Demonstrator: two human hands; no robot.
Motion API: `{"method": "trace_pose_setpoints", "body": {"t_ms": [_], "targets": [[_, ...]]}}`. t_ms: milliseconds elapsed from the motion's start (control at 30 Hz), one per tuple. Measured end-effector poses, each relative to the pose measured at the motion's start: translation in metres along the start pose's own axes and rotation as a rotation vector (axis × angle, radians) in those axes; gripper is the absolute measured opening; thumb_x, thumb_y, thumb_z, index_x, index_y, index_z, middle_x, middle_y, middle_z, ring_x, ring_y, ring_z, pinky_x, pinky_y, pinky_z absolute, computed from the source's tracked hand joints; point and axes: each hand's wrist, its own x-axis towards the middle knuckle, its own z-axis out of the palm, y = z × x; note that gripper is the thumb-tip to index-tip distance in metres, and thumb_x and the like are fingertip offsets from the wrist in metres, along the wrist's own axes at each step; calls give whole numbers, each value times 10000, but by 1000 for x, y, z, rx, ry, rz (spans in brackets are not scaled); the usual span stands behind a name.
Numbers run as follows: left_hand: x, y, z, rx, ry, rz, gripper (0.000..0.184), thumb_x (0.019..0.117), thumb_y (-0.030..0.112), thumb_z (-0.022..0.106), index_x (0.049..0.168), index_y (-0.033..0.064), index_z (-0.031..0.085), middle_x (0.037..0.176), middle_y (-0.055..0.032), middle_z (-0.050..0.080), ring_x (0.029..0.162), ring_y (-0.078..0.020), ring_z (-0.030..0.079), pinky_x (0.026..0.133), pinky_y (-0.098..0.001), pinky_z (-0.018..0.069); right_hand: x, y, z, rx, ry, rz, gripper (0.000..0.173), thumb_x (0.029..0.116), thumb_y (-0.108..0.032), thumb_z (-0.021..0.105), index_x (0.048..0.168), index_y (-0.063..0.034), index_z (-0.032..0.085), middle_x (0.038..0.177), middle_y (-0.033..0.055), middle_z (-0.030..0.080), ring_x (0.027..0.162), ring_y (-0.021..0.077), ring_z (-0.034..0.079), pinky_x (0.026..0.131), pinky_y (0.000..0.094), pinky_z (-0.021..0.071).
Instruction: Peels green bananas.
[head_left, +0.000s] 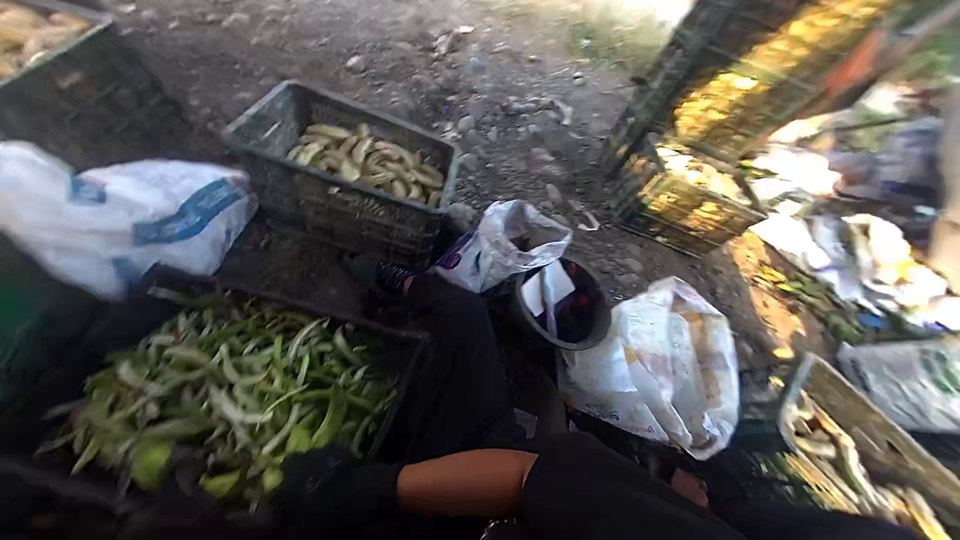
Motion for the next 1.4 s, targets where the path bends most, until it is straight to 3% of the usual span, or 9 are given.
{"method": "trace_pose_setpoints", "body": {"t_ms": [167,367,567,667,767,933,1167,1300,1400], "targets": [[14,-25,22,286,147,-146,588,1050,353,527,1484,-34,442,1462,-277,493,1359,-365,492,1148,-501,388,-15,-11,-15,237,-4,42,420,927,-395,711,1117,-21,721,1088,201,704,1038,342,670,923,563,515],[33,7,-22,-138,372,-452,638,996,319,645,1538,101,387,1413,-195,550,1231,-295,586,1032,-497,492,-48,3,-20,382,138,-30,420,859,-352,770,1072,8,735,994,165,722,942,253,685,881,470,544],[23,46,-23,-172,249,-543,581,1018,394,601,1485,82,455,1312,-186,611,1156,-265,616,990,-474,505,-15,5,-15,-311,196,-87,545,924,-661,531,1045,-206,805,1608,277,348,1511,545,209,1175,731,129],[8,52,-8,-289,121,-588,556,1012,366,615,1458,70,467,1271,-167,622,1098,-222,625,948,-416,525,12,8,2,-106,114,-130,468,927,-579,593,1086,-190,798,1596,251,385,1527,493,198,1204,676,131],[9,61,-3,-299,130,-560,513,1024,273,605,1463,50,465,1265,-175,623,1081,-219,631,944,-406,528,24,9,17,-45,168,-155,462,941,-506,608,1015,-88,792,1328,267,636,1333,465,516,1160,631,300],[32,20,-39,-225,355,-392,629,984,360,647,1523,146,405,1294,-131,614,1039,-231,652,890,-472,560,-4,3,7,315,-14,-85,413,848,-361,756,970,32,715,955,201,687,918,309,657,843,501,522],[36,38,-44,-547,446,-282,626,951,197,671,1501,116,384,1211,-81,621,991,-163,655,840,-391,588,-2,4,-15,-316,-299,120,542,937,-538,635,1248,-102,720,1621,257,330,1507,488,251,1181,689,189],[28,47,-36,-531,397,-250,548,937,105,681,1440,68,466,1299,-84,615,1092,-145,641,901,-344,570,-8,26,-3,150,-104,96,478,957,-388,676,1229,5,662,1112,189,705,1037,313,682,924,519,536],[25,51,-30,-434,375,-210,516,946,139,681,1419,69,489,1294,-59,633,1113,-111,640,943,-321,555,3,28,13,652,-43,101,476,1019,-461,539,1265,-55,571,825,15,637,685,114,627,651,337,571]]}}
